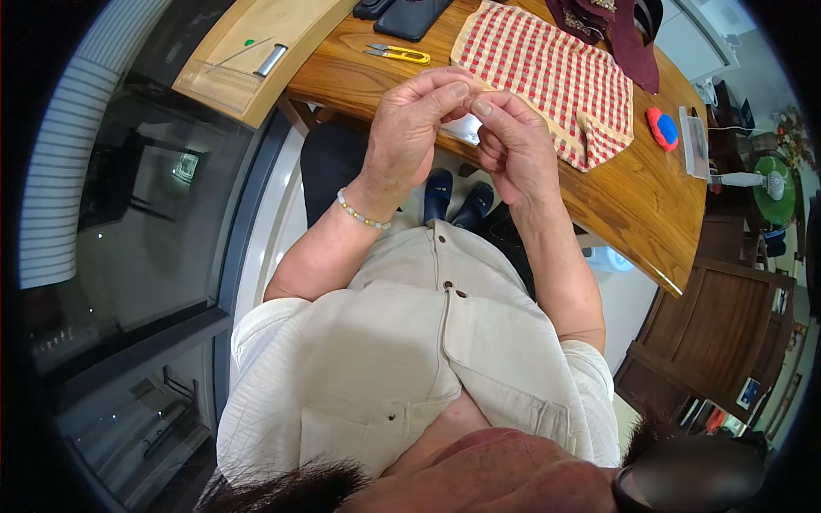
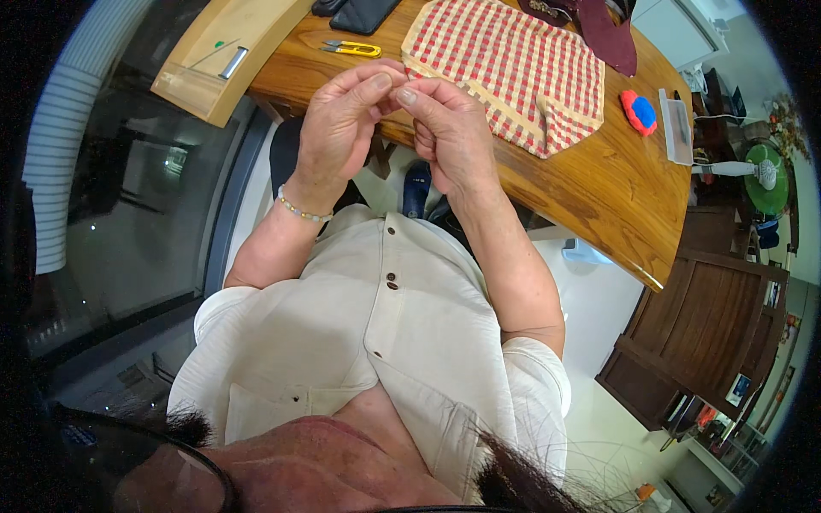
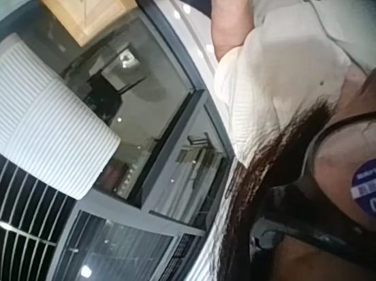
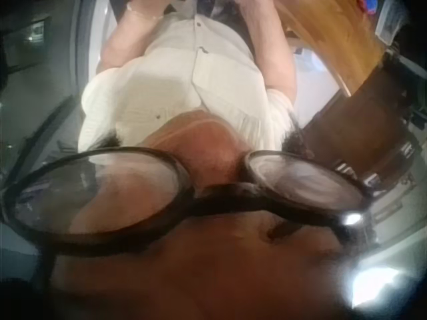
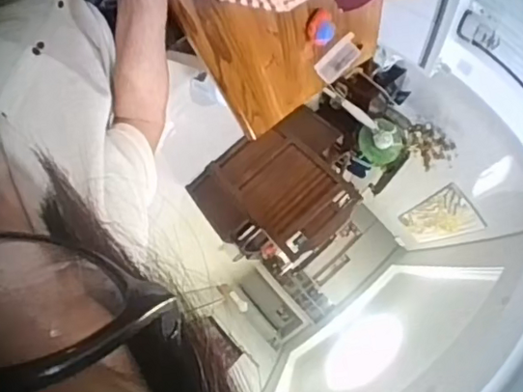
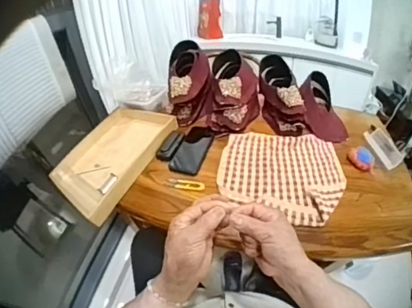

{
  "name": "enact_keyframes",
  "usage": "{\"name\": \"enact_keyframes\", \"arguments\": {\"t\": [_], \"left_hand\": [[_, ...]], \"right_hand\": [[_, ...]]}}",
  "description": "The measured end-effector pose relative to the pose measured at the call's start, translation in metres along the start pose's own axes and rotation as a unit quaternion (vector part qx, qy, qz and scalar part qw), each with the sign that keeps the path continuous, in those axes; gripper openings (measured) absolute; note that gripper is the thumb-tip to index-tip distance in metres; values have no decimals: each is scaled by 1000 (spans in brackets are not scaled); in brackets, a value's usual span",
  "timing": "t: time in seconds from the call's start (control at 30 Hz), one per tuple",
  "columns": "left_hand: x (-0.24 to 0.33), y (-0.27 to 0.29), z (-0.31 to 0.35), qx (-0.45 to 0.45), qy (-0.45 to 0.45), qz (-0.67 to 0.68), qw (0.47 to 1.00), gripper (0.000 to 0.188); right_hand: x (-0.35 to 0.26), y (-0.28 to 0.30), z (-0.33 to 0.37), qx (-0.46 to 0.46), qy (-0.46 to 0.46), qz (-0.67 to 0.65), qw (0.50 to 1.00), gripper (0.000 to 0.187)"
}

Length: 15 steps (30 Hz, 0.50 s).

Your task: Threading a string through small green beads and assembling a small object on a workbench.

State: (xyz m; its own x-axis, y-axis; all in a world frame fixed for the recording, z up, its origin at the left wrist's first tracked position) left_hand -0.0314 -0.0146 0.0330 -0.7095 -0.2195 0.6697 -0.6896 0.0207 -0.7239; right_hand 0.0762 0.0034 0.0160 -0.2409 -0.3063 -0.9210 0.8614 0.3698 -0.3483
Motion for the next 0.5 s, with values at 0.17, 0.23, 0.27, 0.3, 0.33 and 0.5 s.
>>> {"name": "enact_keyframes", "arguments": {"t": [0.17, 0.23, 0.27, 0.3, 0.33, 0.5], "left_hand": [[16, 20, -2, 58, 2, 24, 998, 17], [19, 22, 0, 60, 24, -27, 998, 18], [19, 25, 1, 61, 24, -27, 997, 18], [14, 27, 2, 43, 38, -44, 997, 18], [10, 26, 3, 26, 52, -60, 997, 19], [5, 12, 3, -17, 64, -81, 995, 19]], "right_hand": [[3, 1, -1, 3, -9, -10, 1000, 11], [4, 0, -2, 3, -14, -14, 1000, 10], [5, -1, -2, 1, -17, -14, 1000, 10], [5, -2, -3, -1, -20, -13, 1000, 10], [6, -2, -3, -2, -21, -13, 1000, 10], [10, -2, -4, -20, -34, -11, 999, 10]]}}
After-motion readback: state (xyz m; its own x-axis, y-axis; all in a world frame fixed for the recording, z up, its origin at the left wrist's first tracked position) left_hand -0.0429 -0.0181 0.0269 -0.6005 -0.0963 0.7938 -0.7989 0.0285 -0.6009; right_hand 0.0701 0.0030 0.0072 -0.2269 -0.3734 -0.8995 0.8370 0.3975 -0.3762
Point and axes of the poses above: each hand's wrist, its own z-axis away from the middle knuckle, its own y-axis out of the back of the hand, x = y × z, the point moved 10 cm from there along -z, towards the middle knuckle, and after that the axes turned 9 degrees about z, right-handed, at the moved point
